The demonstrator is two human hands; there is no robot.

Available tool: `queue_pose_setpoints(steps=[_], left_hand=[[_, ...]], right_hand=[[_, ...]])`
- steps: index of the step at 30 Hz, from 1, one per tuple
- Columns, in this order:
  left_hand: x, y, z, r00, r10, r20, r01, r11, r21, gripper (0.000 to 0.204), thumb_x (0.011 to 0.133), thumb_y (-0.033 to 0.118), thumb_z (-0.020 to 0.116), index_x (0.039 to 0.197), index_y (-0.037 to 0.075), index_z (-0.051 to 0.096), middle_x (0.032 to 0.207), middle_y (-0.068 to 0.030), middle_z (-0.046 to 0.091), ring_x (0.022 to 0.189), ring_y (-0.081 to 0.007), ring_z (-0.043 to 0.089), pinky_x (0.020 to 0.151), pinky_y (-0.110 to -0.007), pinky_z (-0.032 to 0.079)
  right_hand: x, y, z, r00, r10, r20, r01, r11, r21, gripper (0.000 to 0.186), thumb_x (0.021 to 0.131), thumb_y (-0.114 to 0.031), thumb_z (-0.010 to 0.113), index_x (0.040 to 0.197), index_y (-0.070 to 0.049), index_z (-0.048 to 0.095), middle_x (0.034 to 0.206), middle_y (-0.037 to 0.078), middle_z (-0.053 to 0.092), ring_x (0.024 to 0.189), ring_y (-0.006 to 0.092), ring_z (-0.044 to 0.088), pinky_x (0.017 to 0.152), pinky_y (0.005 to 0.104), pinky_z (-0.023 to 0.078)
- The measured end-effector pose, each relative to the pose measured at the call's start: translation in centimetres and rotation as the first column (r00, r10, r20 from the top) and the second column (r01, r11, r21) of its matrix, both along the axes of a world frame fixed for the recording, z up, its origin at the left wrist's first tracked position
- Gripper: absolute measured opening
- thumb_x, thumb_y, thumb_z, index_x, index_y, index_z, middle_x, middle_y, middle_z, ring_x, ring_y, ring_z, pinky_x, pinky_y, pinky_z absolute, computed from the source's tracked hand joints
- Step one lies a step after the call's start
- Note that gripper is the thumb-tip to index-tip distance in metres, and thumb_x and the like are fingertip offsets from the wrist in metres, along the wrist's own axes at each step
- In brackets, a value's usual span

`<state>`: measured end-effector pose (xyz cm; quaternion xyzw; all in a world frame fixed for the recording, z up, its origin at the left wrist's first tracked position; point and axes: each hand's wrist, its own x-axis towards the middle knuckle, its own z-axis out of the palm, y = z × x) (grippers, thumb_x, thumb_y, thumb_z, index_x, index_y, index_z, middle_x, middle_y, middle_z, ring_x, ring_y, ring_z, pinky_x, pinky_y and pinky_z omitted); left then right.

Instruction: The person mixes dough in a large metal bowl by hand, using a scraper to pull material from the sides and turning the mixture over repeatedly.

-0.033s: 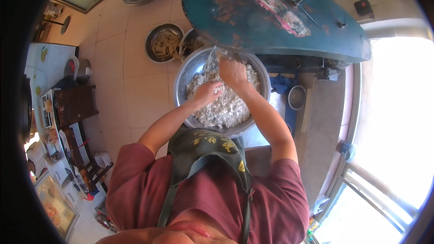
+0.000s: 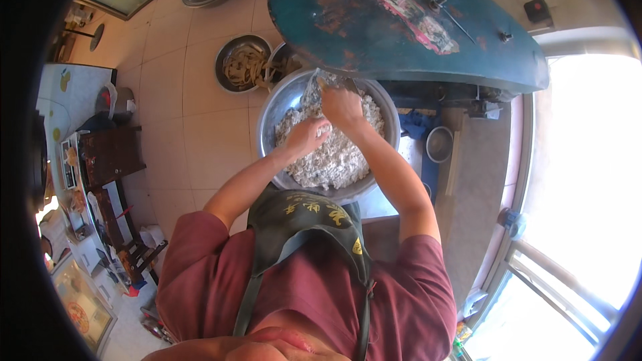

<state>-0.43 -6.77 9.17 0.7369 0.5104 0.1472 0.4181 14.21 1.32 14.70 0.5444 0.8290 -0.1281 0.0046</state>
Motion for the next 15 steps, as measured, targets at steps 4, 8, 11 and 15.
queue_pose_setpoints(steps=[4, 8, 11, 15], left_hand=[[1.9, 3.7, 5.6, 0.99, 0.003, -0.141, 0.012, 0.994, 0.106, 0.036, 0.088, 0.025, 0.066, 0.12, 0.01, 0.061, 0.108, -0.0185, 0.061, 0.089, -0.0363, 0.065, 0.077, -0.045, 0.055], [2.8, 7.0, 3.5, 0.985, 0.116, -0.127, -0.055, 0.912, 0.405, 0.048, 0.077, 0.006, 0.065, 0.125, 0.008, 0.057, 0.118, -0.0233, 0.051, 0.111, -0.0418, 0.054, 0.083, -0.048, 0.054], [3.6, 8.4, 1.7, 0.984, 0.098, -0.151, -0.002, 0.844, 0.536, 0.05, 0.075, 0.0, 0.062, 0.124, 0.007, 0.058, 0.124, -0.025, 0.049, 0.115, -0.0433, 0.051, 0.088, -0.048, 0.052], [2.7, 6.3, 3.9, 0.989, -0.021, -0.148, 0.1, 0.83, 0.549, 0.037, 0.08, -0.003, 0.06, 0.117, 0.003, 0.061, 0.125, -0.0149, 0.054, 0.118, -0.0369, 0.053, 0.093, -0.045, 0.05]], right_hand=[[2.4, 3.8, -6.3, 0.976, -0.21, -0.052, 0.216, 0.959, 0.182, 0.035, 0.096, -0.028, 0.045, 0.119, -0.008, 0.062, 0.096, 0.026, 0.068, 0.09, 0.043, 0.067, 0.076, 0.0536, 0.055], [3.8, 1.9, 2.5, 0.948, -0.304, -0.093, 0.296, 0.951, -0.086, 0.035, 0.097, -0.033, 0.047, 0.11, -0.006, 0.065, 0.095, 0.028, 0.067, 0.084, 0.0448, 0.067, 0.071, 0.0536, 0.055], [6.2, 0.8, 2.5, 0.958, -0.285, 0.013, 0.285, 0.952, -0.109, 0.033, 0.093, -0.032, 0.051, 0.094, -0.006, 0.07, 0.088, 0.026, 0.069, 0.079, 0.0438, 0.068, 0.07, 0.0533, 0.055], [6.6, -0.4, 4.1, 0.929, -0.145, -0.34, 0.151, 0.989, -0.009, 0.041, 0.095, -0.036, 0.047, 0.088, -0.003, 0.071, 0.085, 0.024, 0.07, 0.078, 0.0414, 0.068, 0.069, 0.0523, 0.055]])
